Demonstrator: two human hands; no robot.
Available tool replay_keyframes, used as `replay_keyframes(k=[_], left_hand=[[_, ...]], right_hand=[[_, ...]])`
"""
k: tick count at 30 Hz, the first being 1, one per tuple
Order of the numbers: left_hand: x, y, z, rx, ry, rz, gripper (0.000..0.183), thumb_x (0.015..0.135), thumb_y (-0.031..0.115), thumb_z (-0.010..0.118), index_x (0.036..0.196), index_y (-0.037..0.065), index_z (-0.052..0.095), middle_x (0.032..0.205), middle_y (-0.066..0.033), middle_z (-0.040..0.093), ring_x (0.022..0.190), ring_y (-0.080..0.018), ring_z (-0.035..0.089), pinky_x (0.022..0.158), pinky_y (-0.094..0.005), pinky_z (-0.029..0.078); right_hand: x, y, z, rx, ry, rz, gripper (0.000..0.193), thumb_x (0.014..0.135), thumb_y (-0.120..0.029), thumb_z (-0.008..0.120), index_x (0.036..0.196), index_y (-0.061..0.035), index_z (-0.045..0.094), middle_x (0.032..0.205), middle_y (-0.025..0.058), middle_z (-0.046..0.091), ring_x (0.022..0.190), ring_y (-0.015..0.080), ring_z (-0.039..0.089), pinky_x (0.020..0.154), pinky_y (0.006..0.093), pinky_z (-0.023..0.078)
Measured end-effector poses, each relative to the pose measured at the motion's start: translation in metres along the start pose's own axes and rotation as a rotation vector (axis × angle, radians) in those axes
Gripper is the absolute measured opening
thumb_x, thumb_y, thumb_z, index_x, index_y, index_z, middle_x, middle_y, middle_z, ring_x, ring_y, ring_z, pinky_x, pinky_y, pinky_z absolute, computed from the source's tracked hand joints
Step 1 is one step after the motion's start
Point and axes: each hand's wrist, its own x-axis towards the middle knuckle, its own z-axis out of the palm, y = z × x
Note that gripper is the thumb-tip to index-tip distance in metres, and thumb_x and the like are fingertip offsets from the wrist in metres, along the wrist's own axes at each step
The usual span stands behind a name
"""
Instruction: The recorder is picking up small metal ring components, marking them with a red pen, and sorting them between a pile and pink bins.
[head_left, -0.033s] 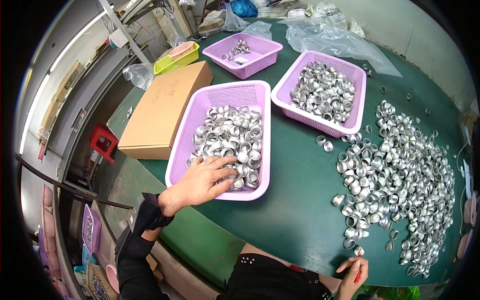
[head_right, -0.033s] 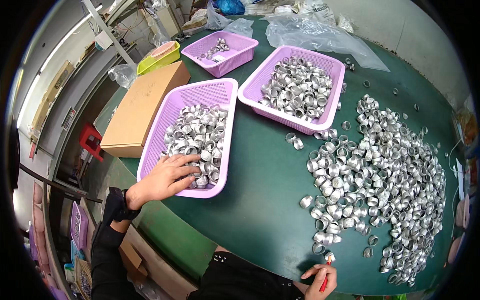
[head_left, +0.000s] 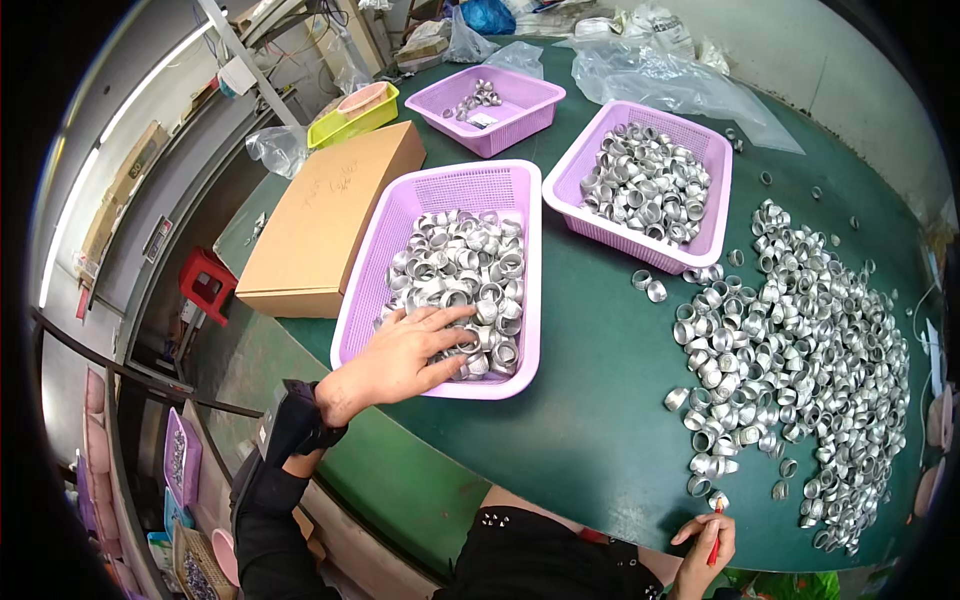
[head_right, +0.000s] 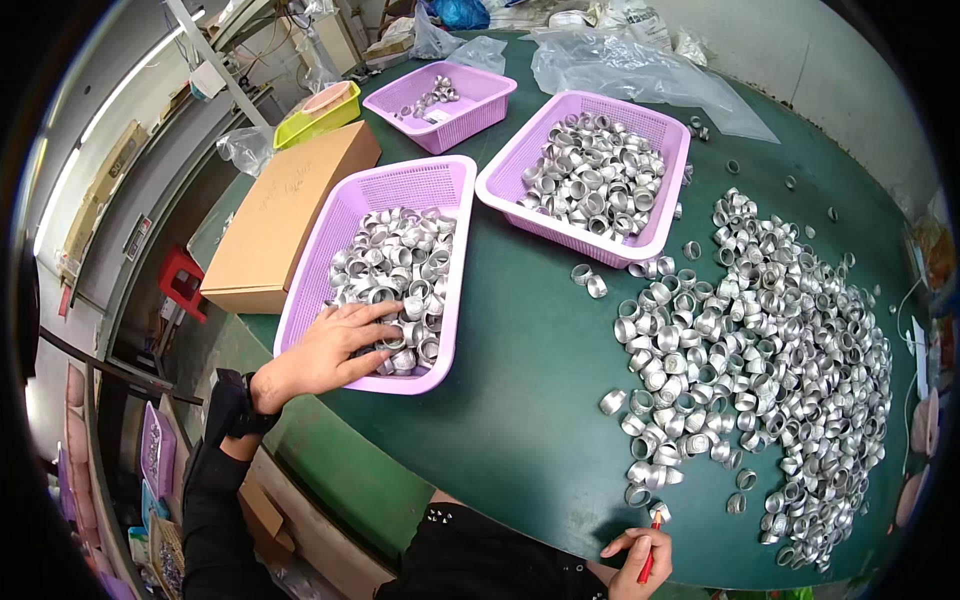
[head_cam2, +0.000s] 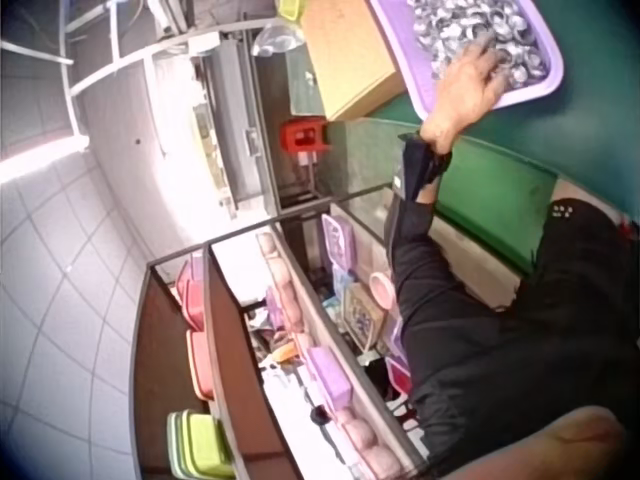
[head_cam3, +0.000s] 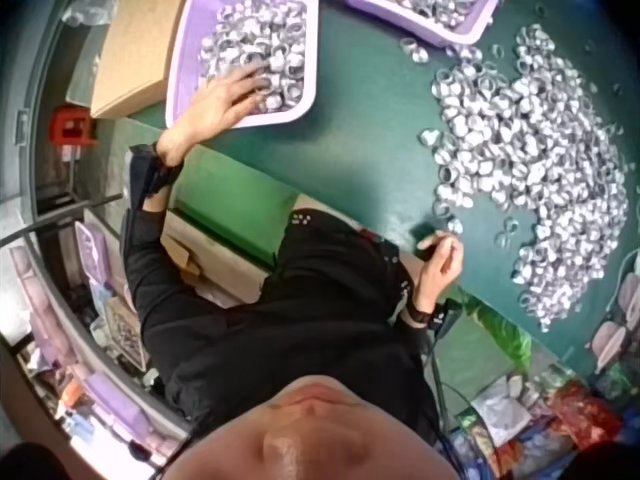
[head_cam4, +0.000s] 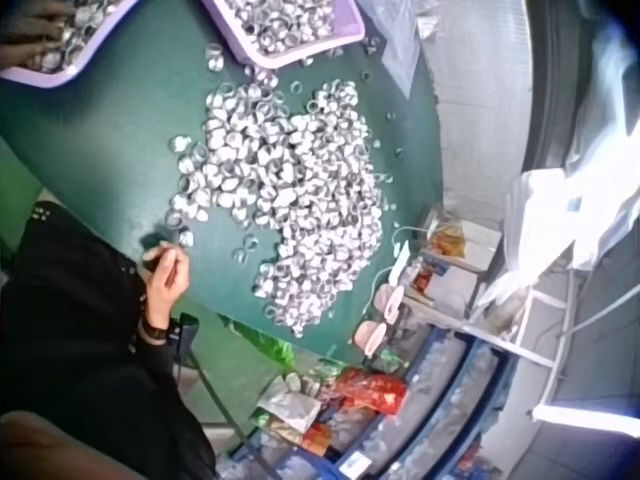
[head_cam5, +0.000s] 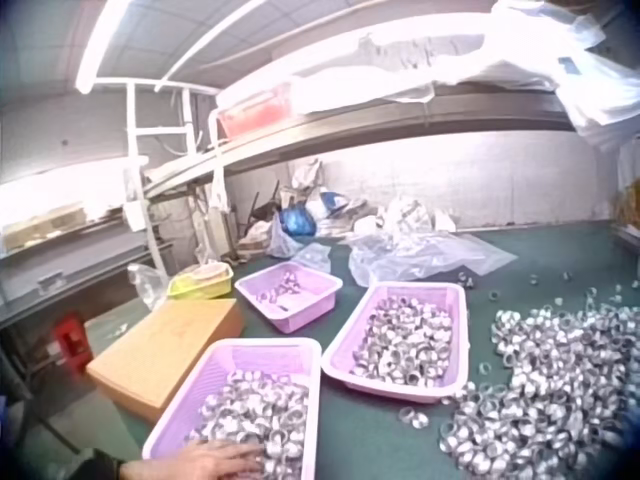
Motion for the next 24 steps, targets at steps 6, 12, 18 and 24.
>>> replay_keyframes(k=[6, 12, 18, 24], left_hand=[[0.041, -0.026, -0.006, 0.297, 0.098, -0.024, 0.041, 0.072, 0.033, 0.063, 0.105, 0.01, 0.055, 0.127, -0.0148, 0.035, 0.11, -0.0337, 0.039, 0.088, -0.043, 0.034], [0.076, -0.055, -0.004, 0.351, 0.066, -0.137, 0.04, 0.075, 0.034, 0.055, 0.109, 0.013, 0.05, 0.123, -0.0163, 0.039, 0.112, -0.0318, 0.039, 0.084, -0.0522, 0.037], [0.113, -0.076, -0.009, 0.514, 0.25, -0.2, 0.042, 0.075, 0.038, 0.056, 0.111, 0.017, 0.05, 0.118, -0.014, 0.044, 0.107, -0.0306, 0.044, 0.08, -0.0487, 0.04], [0.1, -0.07, -0.027, 0.362, 0.248, -0.261, 0.048, 0.076, 0.036, 0.057, 0.12, 0.02, 0.043, 0.118, -0.0179, 0.043, 0.11, -0.0359, 0.042, 0.086, -0.0499, 0.037]], right_hand=[[-0.002, 0.0, -0.003, 0.032, -0.071, 0.039, 0.017, 0.09, -0.013, 0.042, 0.086, 0.0018, 0.051, 0.065, 0.0067, 0.053, 0.058, 0.0118, 0.049, 0.058, 0.023, 0.041], [-0.009, 0.002, -0.003, 0.021, -0.046, 0.007, 0.016, 0.089, -0.012, 0.043, 0.087, 0.0015, 0.052, 0.066, 0.0068, 0.055, 0.06, 0.0124, 0.05, 0.059, 0.0234, 0.042], [-0.01, 0.025, 0.0, 0.01, -0.046, -0.099, 0.022, 0.09, -0.017, 0.04, 0.079, 0.0013, 0.045, 0.056, 0.0079, 0.049, 0.047, 0.0124, 0.049, 0.049, 0.0226, 0.04], [-0.016, 0.027, 0.0, 0.039, -0.037, -0.09, 0.019, 0.089, -0.014, 0.042, 0.08, 0.002, 0.045, 0.056, 0.0069, 0.049, 0.048, 0.0123, 0.051, 0.048, 0.0226, 0.041]])
